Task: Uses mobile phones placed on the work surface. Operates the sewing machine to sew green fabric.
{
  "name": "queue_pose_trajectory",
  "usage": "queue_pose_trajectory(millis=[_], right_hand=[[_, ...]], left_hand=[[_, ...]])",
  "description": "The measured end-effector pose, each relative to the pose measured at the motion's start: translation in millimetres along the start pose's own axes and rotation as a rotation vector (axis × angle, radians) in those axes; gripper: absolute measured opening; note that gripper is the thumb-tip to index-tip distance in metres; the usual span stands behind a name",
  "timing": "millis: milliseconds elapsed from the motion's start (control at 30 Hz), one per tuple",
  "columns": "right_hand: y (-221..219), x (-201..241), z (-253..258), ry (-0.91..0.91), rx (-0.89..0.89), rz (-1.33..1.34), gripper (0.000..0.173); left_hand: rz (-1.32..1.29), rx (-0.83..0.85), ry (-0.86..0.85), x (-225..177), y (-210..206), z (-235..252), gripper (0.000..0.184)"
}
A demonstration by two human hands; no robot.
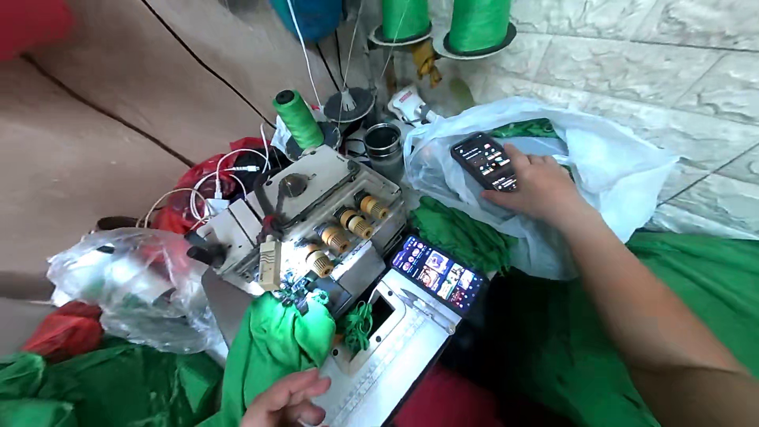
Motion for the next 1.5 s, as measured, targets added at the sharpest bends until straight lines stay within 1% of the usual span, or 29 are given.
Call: queue_pose_trajectory(millis=[100, 167, 267, 300, 333, 400, 433, 467, 500, 533, 567, 633, 667, 700, 733, 800, 833, 900, 967, 1000, 1100, 1200, 1300, 1400, 1500], right_hand=[[8.4, -11.7, 4.2, -0.058, 0.036, 0.087, 0.096], [18.2, -15.8, -8.2, -0.079, 0.043, 0.224, 0.09], [34.2, 6.0, -56.2, 0.044, 0.029, 0.414, 0.083], [34.3, 19.7, -77.8, 0.102, 0.025, 0.474, 0.084], [29.5, 35.2, -99.6, 0.16, 0.027, 0.533, 0.087], [9.8, 69.9, -142.6, 0.29, 0.058, 0.662, 0.089], [-3.1, 87.9, -162.3, 0.345, 0.085, 0.716, 0.09], [-17.3, 105.1, -180.4, 0.379, 0.107, 0.749, 0.091], [-31.7, 120.9, -196.8, 0.411, 0.138, 0.786, 0.091], [-45.3, 134.1, -211.7, 0.439, 0.183, 0.813, 0.094], [-56.5, 144.1, -224.1, 0.472, 0.229, 0.823, 0.099], [-70.4, 150.4, -236.0, 0.538, 0.303, 0.819, 0.108], [-73.7, 148.1, -236.4, 0.562, 0.33, 0.811, 0.109], [-74.6, 144.6, -234.4, 0.587, 0.337, 0.782, 0.105], [-74.0, 141.0, -231.6, 0.625, 0.323, 0.74, 0.094], [-69.4, 137.0, -230.6, 0.724, 0.243, 0.617, 0.068], [-66.1, 136.5, -232.2, 0.77, 0.181, 0.546, 0.059], [-55.7, 136.6, -238.5, 0.832, 0.045, 0.441, 0.049], [-48.5, 135.6, -246.3, 0.86, -0.074, 0.379, 0.049], [-50.1, 135.2, -249.4, 0.865, -0.091, 0.345, 0.049], [-61.5, 133.7, -251.3, 0.848, -0.022, 0.245, 0.052], [-44.0, 132.4, -248.8, 0.846, -0.025, 0.32, 0.058], [-38.9, 131.8, -245.4, 0.858, -0.056, 0.381, 0.055], [-56.6, 129.8, -243.2, 0.861, 0.013, 0.347, 0.053], [-54.7, 128.9, -243.9, 0.855, 0.015, 0.353, 0.052]], left_hand=[[-0.048, 0.029, 0.016, 0.7, -11.7, -1.6, 0.035], [-0.119, 0.038, 0.033, 5.4, -26.2, -0.2, 0.034], [-0.324, 0.054, 0.05, 14.8, -61.6, 7.4, 0.031], [-0.426, 0.057, 0.05, 18.4, -76.6, 11.7, 0.034], [-0.537, 0.053, 0.04, 22.8, -92.0, 16.9, 0.044], [-0.743, 0.005, 0.003, 34.3, -121.8, 27.4, 0.077], [-0.829, -0.045, -0.005, 39.4, -134.2, 30.7, 0.093], [-0.923, -0.111, -0.001, 43.3, -143.9, 31.6, 0.102], [-1.013, -0.189, 0.013, 46.0, -150.7, 30.2, 0.099], [-1.11, -0.274, 0.054, 49.5, -154.9, 26.2, 0.087], [-1.179, -0.325, 0.09, 53.1, -155.0, 22.8, 0.08], [-1.325, -0.265, 0.11, 65.0, -149.3, 19.2, 0.08], [-1.424, -0.226, 0.11, 72.4, -146.4, 18.0, 0.08], [-1.516, -0.189, 0.108, 79.2, -144.2, 17.2, 0.08], [-1.585, -0.164, 0.11, 86.0, -143.3, 16.3, 0.079], [-1.667, -0.127, 0.112, 96.7, -145.6, 12.7, 0.078], [-1.697, -0.103, 0.111, 99.4, -147.5, 11.6, 0.078], [-1.743, -0.069, 0.116, 98.1, -151.0, 11.2, 0.079], [-1.784, -0.065, 0.118, 94.4, -153.3, 11.8, 0.078], [-1.802, -0.065, 0.119, 93.1, -154.6, 12.0, 0.077], [-1.817, -0.075, 0.127, 92.2, -157.3, 11.9, 0.076], [-1.865, -0.067, 0.136, 93.0, -159.1, 11.6, 0.075], [-1.879, -0.072, 0.127, 94.8, -159.5, 12.0, 0.074], [-1.868, -0.075, 0.147, 98.7, -159.8, 11.1, 0.078], [-1.879, -0.063, 0.157, 102.3, -162.4, 9.8, 0.081]])
Point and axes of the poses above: each hand's wrist, its own z-axis towards the middle knuckle, its own y-axis out of the back of the hand, x = y × z, the point moved 7 cm from there along z, towards the middle knuckle, and after that the axes turned 1 degree about y, right-handed, at the moved point
